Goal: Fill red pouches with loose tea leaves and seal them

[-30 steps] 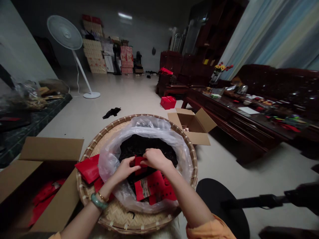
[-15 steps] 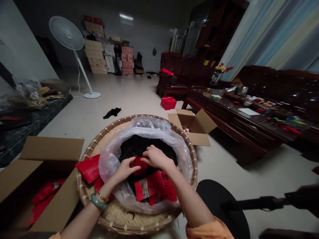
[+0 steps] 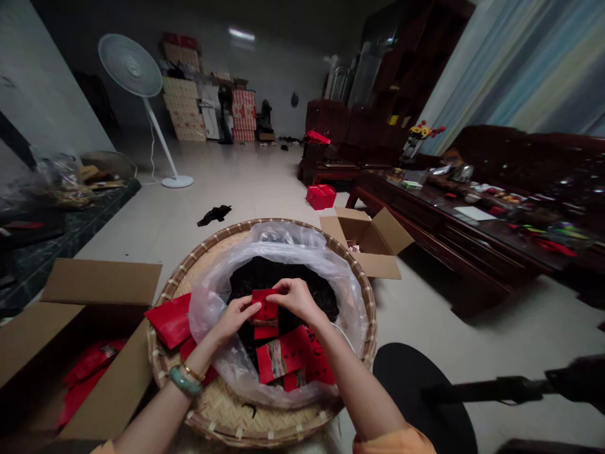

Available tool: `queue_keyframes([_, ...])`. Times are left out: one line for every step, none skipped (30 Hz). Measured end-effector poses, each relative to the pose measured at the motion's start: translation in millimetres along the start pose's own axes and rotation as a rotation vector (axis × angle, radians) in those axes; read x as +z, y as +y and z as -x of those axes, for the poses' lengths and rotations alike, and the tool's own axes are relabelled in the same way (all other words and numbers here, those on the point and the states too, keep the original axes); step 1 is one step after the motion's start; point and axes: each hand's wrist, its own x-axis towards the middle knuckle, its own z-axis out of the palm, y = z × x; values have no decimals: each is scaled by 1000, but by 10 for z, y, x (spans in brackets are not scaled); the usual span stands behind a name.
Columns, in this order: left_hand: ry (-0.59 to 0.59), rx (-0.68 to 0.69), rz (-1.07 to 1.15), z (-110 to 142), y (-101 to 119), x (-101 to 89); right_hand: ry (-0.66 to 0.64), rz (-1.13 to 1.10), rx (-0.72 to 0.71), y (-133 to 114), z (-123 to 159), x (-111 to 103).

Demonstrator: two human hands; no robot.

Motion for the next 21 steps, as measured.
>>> queue_keyframes([7, 14, 15, 3, 12, 3, 7, -44, 36, 17, -8, 22])
queue_keyframes([16, 21, 36, 8, 24, 10, 7, -85, 57, 27, -14, 40])
queue_keyframes([24, 20, 68, 16, 35, 24, 5, -123, 63, 30, -18, 53])
queue_keyframes([33, 8, 110, 25, 46, 43, 2, -154, 61, 28, -20, 66])
queue_keyframes([42, -17, 167, 37, 56, 68, -4, -180, 57, 23, -21, 79])
queue_keyframes([45, -53, 235, 49, 65, 96, -11, -201, 55, 17, -21, 96])
queue_keyframes([45, -99, 307, 60, 74, 126, -17, -218, 52, 12, -21, 116])
queue_keyframes([46, -149, 371, 70, 81, 156, -20, -232, 51, 8, -22, 140])
queue_keyframes([46, -196, 423, 77, 87, 182, -22, -244, 54, 7, -24, 165])
queue_keyframes([44, -235, 462, 81, 91, 204, -24, -249, 57, 9, -29, 188])
queue_keyframes([36, -264, 489, 81, 92, 218, -25, -247, 61, 15, -37, 206])
queue_keyframes([26, -284, 507, 77, 88, 224, -27, -236, 61, 26, -46, 213])
queue_keyframes([18, -300, 520, 70, 80, 222, -28, -217, 59, 43, -55, 208])
queue_keyframes([13, -314, 531, 61, 68, 213, -22, -188, 53, 68, -61, 189])
queue_keyframes([15, -329, 538, 51, 52, 197, -10, -143, 43, 102, -62, 156])
queue_keyframes([25, -341, 543, 40, 35, 176, 9, -77, 33, 146, -54, 111])
queue_keyframes([40, -349, 547, 32, 17, 153, 27, 8, 30, 197, -36, 59])
queue_keyframes([56, -351, 552, 25, 1, 129, 37, 122, 30, 254, -7, 4])
queue_keyframes([64, -350, 557, 21, -12, 107, 32, 265, 48, 314, 32, -48])
queue_keyframes([65, -347, 561, 20, -20, 88, 1, 405, 79, 371, 77, -94])
queue_keyframes([64, -344, 564, 21, -24, 74, -39, 525, 110, 422, 125, -131])
